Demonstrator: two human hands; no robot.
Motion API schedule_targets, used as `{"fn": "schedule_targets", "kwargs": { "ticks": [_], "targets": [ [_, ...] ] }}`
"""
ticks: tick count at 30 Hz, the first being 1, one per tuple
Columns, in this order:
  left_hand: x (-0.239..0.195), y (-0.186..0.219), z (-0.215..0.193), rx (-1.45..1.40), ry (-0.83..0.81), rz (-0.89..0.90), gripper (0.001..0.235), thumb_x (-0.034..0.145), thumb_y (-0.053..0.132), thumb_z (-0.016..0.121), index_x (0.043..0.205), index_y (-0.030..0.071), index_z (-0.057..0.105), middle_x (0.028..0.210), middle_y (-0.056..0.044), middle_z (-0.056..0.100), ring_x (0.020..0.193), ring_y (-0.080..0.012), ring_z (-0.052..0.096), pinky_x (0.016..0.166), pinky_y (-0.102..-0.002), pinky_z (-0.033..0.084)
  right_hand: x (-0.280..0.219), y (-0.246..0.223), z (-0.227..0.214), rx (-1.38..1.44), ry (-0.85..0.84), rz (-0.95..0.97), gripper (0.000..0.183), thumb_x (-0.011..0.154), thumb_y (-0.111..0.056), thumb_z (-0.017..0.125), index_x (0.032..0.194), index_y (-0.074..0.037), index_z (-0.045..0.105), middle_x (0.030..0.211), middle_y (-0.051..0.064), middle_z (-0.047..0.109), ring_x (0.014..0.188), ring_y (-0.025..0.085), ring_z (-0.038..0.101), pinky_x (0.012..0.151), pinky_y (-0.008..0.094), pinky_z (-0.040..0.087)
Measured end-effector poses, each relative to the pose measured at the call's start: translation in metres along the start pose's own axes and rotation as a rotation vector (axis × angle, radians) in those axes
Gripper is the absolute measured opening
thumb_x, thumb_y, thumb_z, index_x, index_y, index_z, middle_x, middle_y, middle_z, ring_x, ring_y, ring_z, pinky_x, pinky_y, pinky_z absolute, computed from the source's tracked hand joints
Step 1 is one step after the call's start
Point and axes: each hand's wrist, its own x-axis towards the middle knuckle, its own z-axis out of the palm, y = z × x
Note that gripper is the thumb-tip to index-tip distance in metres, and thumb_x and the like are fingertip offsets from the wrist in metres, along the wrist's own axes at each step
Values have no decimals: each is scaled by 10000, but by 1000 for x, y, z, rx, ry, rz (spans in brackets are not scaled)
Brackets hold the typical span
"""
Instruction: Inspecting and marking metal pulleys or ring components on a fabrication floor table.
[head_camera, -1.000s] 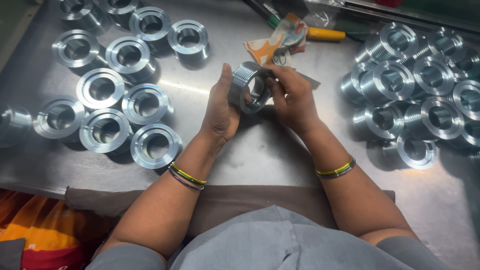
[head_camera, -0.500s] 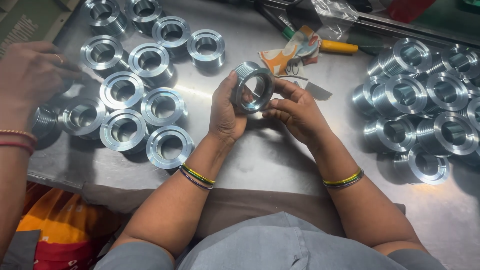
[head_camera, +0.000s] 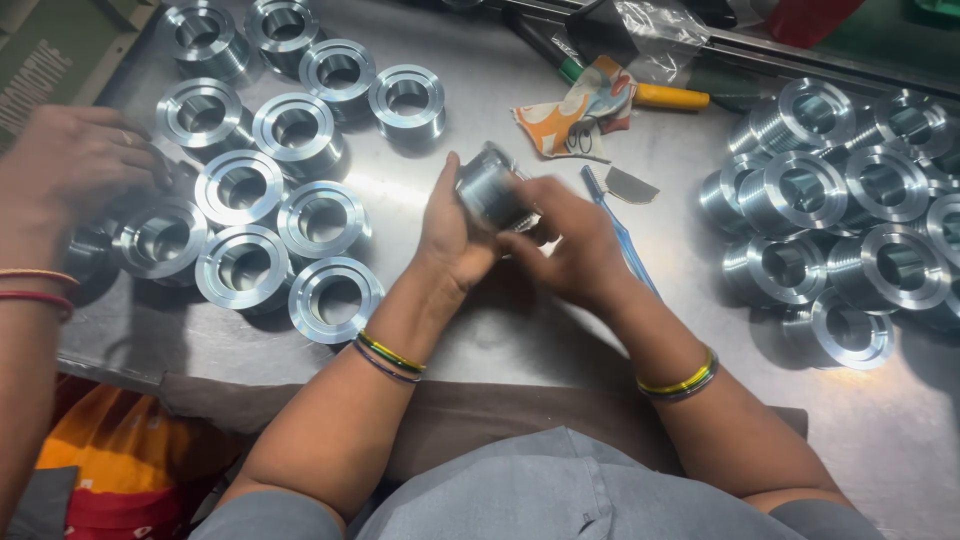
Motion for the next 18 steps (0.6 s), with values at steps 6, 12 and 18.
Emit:
{"fn": "schedule_targets", "kwargs": {
  "ticks": [6, 12, 18],
  "targets": [
    [-1, 11, -11, -43, 0, 47, 653, 1009, 604, 365, 1295, 51, 559, 1235, -194, 619, 1151, -357, 626, 1025, -581, 504, 0, 9, -10, -652, -57, -517, 472, 915, -139, 795, 1366, -192, 664, 1377, 107, 613, 1205, 308, 613, 1028, 428, 500],
    [-15, 7, 7, 47, -92, -77, 821, 943, 717, 273, 1320, 45, 557, 1266, -205, 633, 1185, -360, 639, 1037, -570, 513, -3, -13, -9, -861, 118, -550, 519, 827, -393, 848, 1293, -209, 716, 1529, 189, 451, 1419, 401, 363, 1147, 535, 284],
    [-9, -11, -1, 252, -204, -246, 910, 973, 761, 238, 1322, -2, 591, 1261, -215, 657, 1150, -331, 670, 1038, -494, 538, -47, -9, 2, -869, 1, -460, 575, 860, -321, 832, 1356, -110, 634, 1151, 89, 588, 1216, 302, 528, 1128, 529, 316]
  ]
}}
